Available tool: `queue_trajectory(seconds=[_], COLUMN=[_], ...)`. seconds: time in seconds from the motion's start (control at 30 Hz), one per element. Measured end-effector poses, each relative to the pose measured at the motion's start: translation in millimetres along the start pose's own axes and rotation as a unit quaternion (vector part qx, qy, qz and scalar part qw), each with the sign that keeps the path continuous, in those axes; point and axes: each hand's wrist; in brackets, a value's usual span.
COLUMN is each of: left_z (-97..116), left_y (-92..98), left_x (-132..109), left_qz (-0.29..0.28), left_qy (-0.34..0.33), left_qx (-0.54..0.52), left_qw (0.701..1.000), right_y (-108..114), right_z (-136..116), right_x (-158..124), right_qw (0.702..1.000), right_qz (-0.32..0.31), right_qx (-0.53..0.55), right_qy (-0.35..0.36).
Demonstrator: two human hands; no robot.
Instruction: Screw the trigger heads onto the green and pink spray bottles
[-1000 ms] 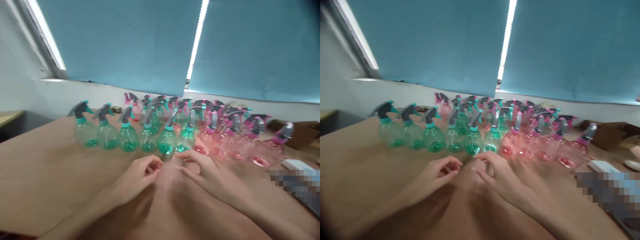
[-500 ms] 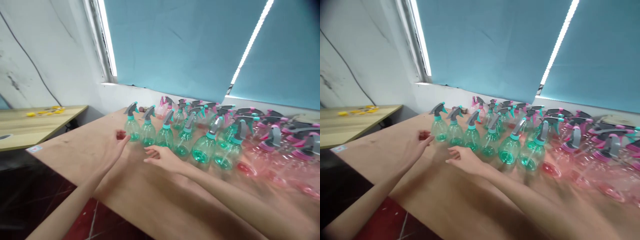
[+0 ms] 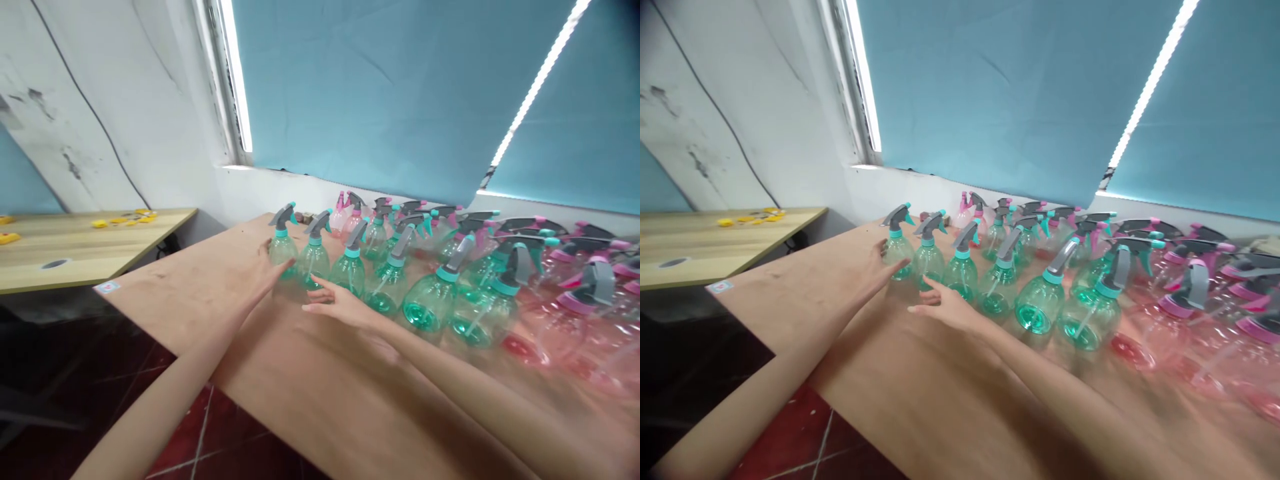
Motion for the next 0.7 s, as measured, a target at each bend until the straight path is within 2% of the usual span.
queue_trajectory(seconds=[0.23,0.4,0.6,0.7], left_z=[-7,-1,24,44], left_y=[0.7,14.0,41.9,46.8], left_x=[2,-10,-46,-74], left_qz=[0.027,0.016,-0.027,-0.060], left_qy=[-0.010,0.002,0.004,-0.010], left_qx=[0.055,0.064,0.053,0.032], left_qw=[0.998,0.998,0.998,0.998], right_y=[-1,-2,-2,-4], right_z=[4,1,-1,0], right_x=[2,-7,-37,-55], right_qw=[1.000,1.000,0.999,0.998], right_qz=[0.007,0.010,0.011,0.022], right_qx=[-0.005,-0.017,-0.044,-0.059], right_qy=[0.002,0.013,0.031,0.032])
Point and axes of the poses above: each hand's wrist, its own x-axis towards the middle knuckle, its own y-axis out of the back of the hand, z = x × y, and after that the axes turned 12 degrees about -y, right-handed
